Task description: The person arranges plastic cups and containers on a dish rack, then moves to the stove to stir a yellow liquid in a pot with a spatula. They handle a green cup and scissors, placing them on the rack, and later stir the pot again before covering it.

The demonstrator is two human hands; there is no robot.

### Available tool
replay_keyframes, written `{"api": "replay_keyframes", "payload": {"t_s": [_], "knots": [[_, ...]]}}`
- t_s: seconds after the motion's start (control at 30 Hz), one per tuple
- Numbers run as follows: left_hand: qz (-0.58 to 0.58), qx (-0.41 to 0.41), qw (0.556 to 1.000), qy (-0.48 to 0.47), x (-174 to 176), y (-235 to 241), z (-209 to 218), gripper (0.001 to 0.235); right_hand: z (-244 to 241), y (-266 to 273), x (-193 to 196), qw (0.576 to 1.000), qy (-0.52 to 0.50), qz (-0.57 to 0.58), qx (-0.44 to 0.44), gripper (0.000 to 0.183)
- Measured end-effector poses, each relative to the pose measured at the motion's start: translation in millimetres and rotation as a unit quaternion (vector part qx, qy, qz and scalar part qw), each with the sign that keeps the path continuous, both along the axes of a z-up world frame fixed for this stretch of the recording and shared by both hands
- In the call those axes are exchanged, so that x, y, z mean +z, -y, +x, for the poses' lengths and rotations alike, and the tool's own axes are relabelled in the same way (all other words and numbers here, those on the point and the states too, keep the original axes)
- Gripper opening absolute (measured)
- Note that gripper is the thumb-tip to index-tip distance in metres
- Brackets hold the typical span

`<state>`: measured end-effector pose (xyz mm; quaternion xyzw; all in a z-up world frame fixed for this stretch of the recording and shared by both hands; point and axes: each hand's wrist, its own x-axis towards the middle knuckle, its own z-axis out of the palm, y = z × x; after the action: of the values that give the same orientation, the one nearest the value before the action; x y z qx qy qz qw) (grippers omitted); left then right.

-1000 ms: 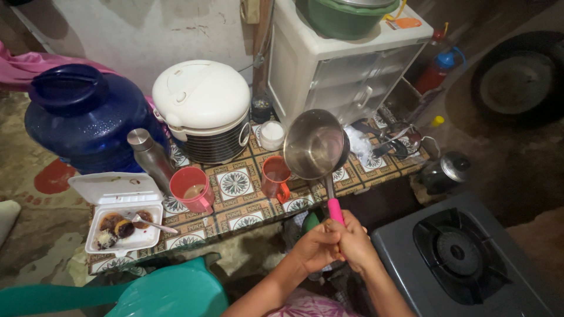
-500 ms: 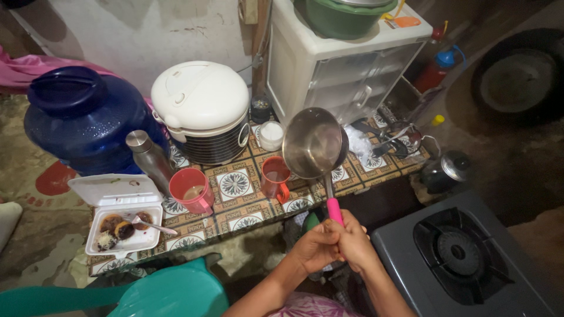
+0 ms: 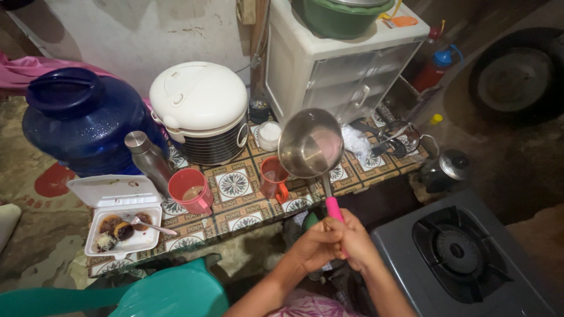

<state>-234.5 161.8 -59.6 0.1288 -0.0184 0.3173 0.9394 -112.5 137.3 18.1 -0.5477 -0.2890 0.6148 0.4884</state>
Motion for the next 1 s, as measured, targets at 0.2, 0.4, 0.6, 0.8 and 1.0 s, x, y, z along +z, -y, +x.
{"api": "replay_keyframes", "payload": {"t_s": [0.2,0.4,0.6,0.8,1.0], "knots": [[0.073,-0.002,0.985,-0.158,30.3,5.8,4.0,0.011,21.1,6.9,-6.3,0.989,-0.145,0.007,0.009,0.02],[0.137,-0.025,0.963,-0.231,56.3,23.2,24.3,0.016,40.3,39.6,-2.9,0.974,-0.224,0.031,-0.03,0.025],[0.166,-0.114,0.95,-0.239,75.4,42.1,57.1,0.016,65.4,79.9,5.8,0.966,-0.217,0.049,-0.13,0.024],[0.213,-0.197,0.933,-0.211,85.0,68.0,107.0,0.016,102.1,127.6,11.9,0.947,-0.226,0.094,-0.207,0.024],[0.216,-0.262,0.92,-0.196,83.3,98.9,155.3,0.013,135.5,175.7,10.9,0.922,-0.237,0.116,-0.282,0.025]]}}
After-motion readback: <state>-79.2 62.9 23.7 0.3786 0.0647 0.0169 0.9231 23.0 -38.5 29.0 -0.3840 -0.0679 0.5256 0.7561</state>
